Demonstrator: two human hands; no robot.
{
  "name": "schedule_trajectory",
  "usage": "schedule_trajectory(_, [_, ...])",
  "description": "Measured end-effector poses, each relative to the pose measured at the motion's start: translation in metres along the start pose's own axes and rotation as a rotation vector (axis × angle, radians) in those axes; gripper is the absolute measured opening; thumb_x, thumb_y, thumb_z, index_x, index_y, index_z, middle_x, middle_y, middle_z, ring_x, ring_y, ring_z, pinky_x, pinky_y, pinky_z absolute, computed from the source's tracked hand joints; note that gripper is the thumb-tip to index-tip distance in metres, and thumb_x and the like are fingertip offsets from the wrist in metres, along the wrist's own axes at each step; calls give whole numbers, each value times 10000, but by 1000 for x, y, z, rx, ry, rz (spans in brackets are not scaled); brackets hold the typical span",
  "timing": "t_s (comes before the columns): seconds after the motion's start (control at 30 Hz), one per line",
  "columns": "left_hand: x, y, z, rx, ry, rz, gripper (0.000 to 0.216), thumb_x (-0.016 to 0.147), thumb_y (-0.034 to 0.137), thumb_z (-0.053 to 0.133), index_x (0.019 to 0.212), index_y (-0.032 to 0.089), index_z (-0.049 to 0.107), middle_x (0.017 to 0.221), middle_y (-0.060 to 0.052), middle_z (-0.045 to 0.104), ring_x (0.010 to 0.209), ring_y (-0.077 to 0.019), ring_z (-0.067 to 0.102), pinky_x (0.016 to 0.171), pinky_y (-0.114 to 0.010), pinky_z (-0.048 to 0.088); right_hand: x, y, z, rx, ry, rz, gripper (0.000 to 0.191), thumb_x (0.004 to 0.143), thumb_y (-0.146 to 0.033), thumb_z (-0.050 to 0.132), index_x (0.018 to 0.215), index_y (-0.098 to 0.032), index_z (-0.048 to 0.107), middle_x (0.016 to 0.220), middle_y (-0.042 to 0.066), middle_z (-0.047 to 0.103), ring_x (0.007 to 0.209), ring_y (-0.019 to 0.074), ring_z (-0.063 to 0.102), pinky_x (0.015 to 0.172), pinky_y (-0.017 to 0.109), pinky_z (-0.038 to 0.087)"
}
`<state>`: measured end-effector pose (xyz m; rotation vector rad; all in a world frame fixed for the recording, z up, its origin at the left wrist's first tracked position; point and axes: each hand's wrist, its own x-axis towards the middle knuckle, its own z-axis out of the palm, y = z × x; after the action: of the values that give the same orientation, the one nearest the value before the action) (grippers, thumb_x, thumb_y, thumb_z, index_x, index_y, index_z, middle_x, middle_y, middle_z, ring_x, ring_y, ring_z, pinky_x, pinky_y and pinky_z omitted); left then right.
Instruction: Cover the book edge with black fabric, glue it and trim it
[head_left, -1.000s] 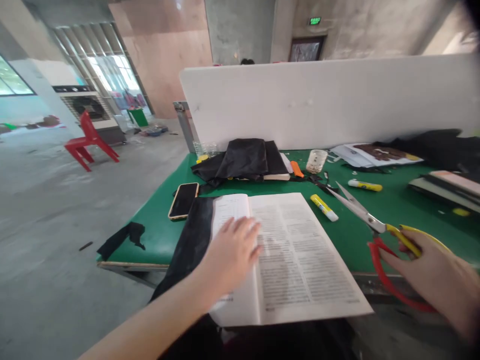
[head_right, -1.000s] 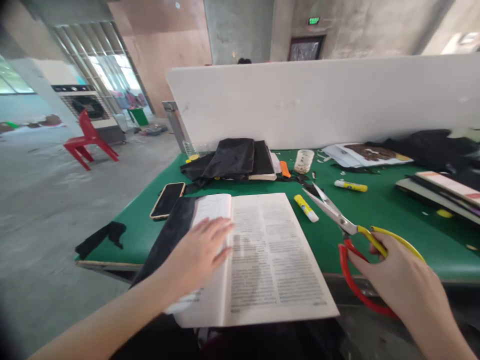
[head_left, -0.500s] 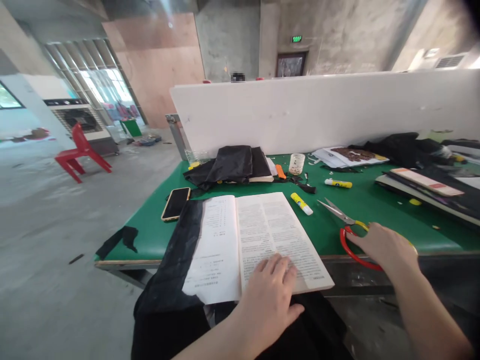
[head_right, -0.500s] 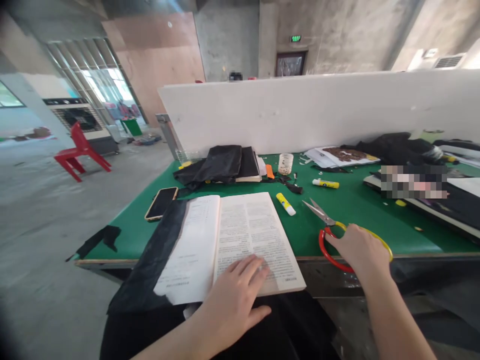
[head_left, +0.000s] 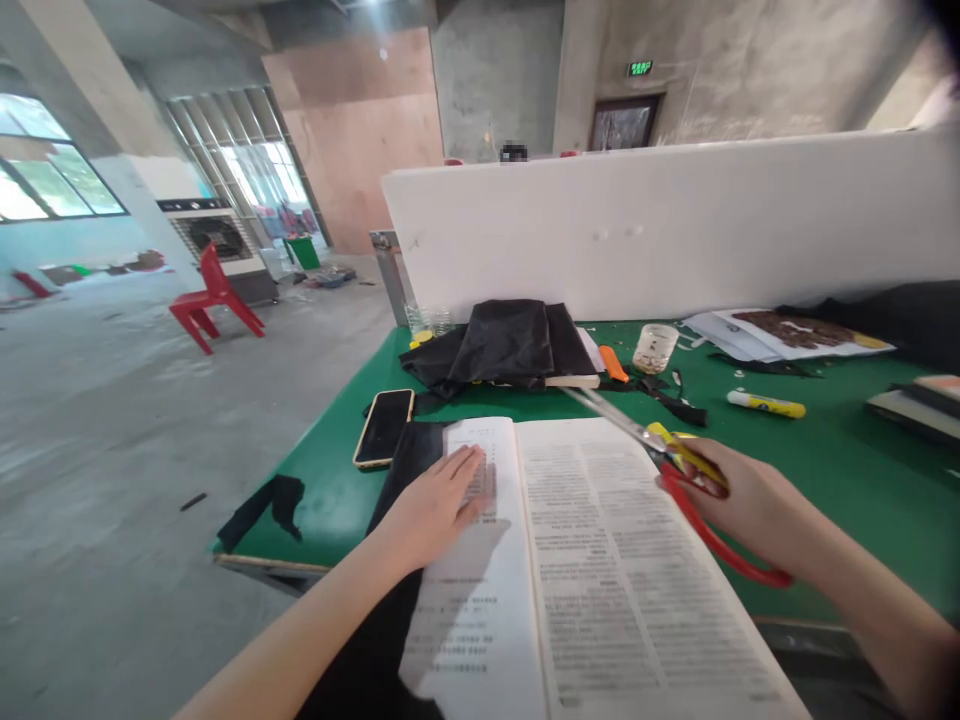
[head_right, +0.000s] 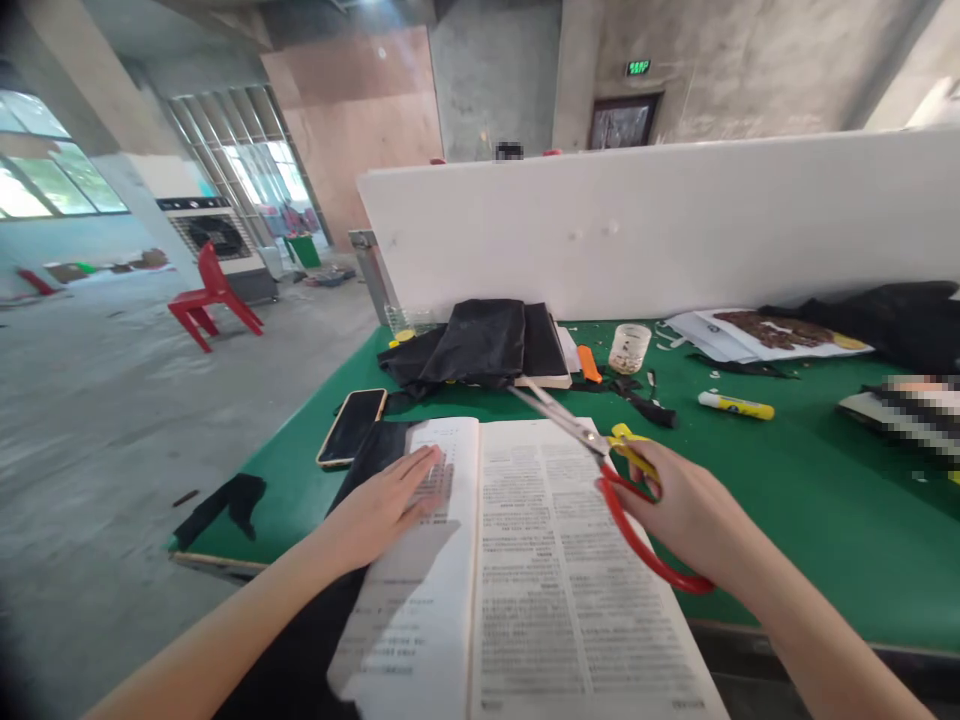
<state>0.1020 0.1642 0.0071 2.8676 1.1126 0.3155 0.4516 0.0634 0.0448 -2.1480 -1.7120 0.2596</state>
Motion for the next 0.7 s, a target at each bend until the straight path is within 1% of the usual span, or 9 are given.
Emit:
schedule_trajectory(0.1, [17, -15, 14, 8, -82, 43, 616, 934, 516, 282, 1426, 146, 276, 1491, -112, 306, 1373, -226, 275, 1100, -408, 296, 30, -30, 15, -109, -117, -152, 472, 813, -576, 462, 1077, -198, 566, 893, 80, 655, 733, 230, 599, 589, 314, 439])
schedule_trajectory(0.17, [21, -21, 22, -1, -122, 52, 626, 930, 525, 288, 1428, 146, 277, 1494, -106, 297, 1375, -228, 270, 1099, -412, 294, 51, -43, 23, -175, -169, -212, 443, 827, -578, 435, 1013, -202, 576, 867, 71, 646, 702, 217, 589, 577, 314, 430])
schedule_trajectory(0.23, [22, -24, 29, -8, -126, 58, 619, 929, 518, 298, 1425, 148, 286, 1491, -102, 304, 1373, -235, 274, 1095, -419, 298, 72, -51, 30, -221, -214, -245, 439, 826, -585, 431, 970, -200, 583, 858, 70, 644, 680, 211, 585, 575, 318, 427])
schedule_trajectory(0.33, [20, -28, 37, -4, -104, 68, 611, 932, 509, 292, 1424, 146, 292, 1490, -102, 305, 1370, -255, 278, 1093, -447, 295, 104, -54, 36, -254, -286, -262, 483, 823, -613, 424, 978, -190, 598, 871, 80, 650, 690, 216, 597, 602, 334, 444])
schedule_trajectory(0.47, [19, -34, 44, -19, -73, 79, 622, 932, 516, 271, 1431, 144, 281, 1490, -106, 300, 1367, -268, 283, 1091, -468, 291, 137, -51, 39, -292, -350, -264, 559, 822, -636, 420, 1102, -184, 594, 961, 103, 658, 810, 252, 621, 700, 379, 475])
schedule_trajectory(0.6, [19, -37, 46, -46, -44, 92, 618, 929, 509, 294, 1429, 146, 286, 1487, -114, 309, 1363, -284, 288, 1078, -478, 310, 152, -47, 39, -288, -360, -279, 576, 813, -611, 467, 1195, -192, 568, 1110, 114, 636, 928, 283, 606, 771, 414, 475])
schedule_trajectory(0.7, [19, -37, 46, -30, -41, 92, 571, 942, 472, 293, 1433, 180, 277, 1493, -99, 305, 1368, -280, 279, 1076, -486, 311, 153, -46, 41, -294, -372, -279, 556, 799, -605, 494, 1164, -196, 584, 1124, 111, 631, 908, 281, 610, 736, 406, 483])
